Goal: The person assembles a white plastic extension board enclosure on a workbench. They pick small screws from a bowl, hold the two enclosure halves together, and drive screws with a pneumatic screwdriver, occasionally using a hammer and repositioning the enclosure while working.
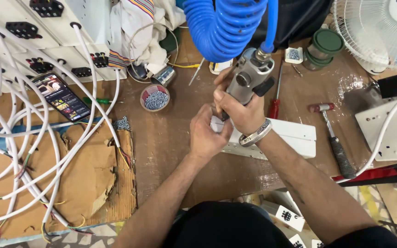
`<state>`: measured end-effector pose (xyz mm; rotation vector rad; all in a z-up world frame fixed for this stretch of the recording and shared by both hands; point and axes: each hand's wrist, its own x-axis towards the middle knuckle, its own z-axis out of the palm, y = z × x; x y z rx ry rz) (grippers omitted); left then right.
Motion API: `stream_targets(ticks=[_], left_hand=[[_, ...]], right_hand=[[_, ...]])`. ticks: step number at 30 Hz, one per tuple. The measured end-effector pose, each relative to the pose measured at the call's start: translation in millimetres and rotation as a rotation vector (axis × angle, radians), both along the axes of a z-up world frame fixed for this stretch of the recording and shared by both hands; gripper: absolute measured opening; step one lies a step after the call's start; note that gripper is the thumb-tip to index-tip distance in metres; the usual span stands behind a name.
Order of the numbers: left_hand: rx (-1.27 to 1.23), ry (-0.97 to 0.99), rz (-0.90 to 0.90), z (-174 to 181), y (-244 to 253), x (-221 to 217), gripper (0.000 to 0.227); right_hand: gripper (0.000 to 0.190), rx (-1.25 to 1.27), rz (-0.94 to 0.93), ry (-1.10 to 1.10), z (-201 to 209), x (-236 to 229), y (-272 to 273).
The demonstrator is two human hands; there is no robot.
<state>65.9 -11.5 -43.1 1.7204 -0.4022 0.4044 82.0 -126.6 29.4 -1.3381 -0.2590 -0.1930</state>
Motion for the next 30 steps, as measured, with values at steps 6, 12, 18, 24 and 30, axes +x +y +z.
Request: stream_targets(ticks=[6,12,18,24,30], left_hand=[[-0.008,-0.05,-0.011,2,2,-2,0.023],[0.007,-0.053,-0.006,-2,1,-2,0.024],[0.023,-0.077,0.005,-2,2,-1,0.025],[0.019,-0.035,0.002,-2,1,-3,0.026],[0.021,-0.013,-0.004,-2,1,-6,0.024]], right_hand=[[0.015,-0.038,-0.012,-0.003,-11,0,-7],[0.02,-0.04,-0.009,-0.028,2,-4,1],[0.018,-0.05,-0.039,-0.007,-2,-4,1],[0.018,-0.064,0.011,0.002,-2,-2,0],[0.022,-0.072,-0.008,0.026,10,-5,2]])
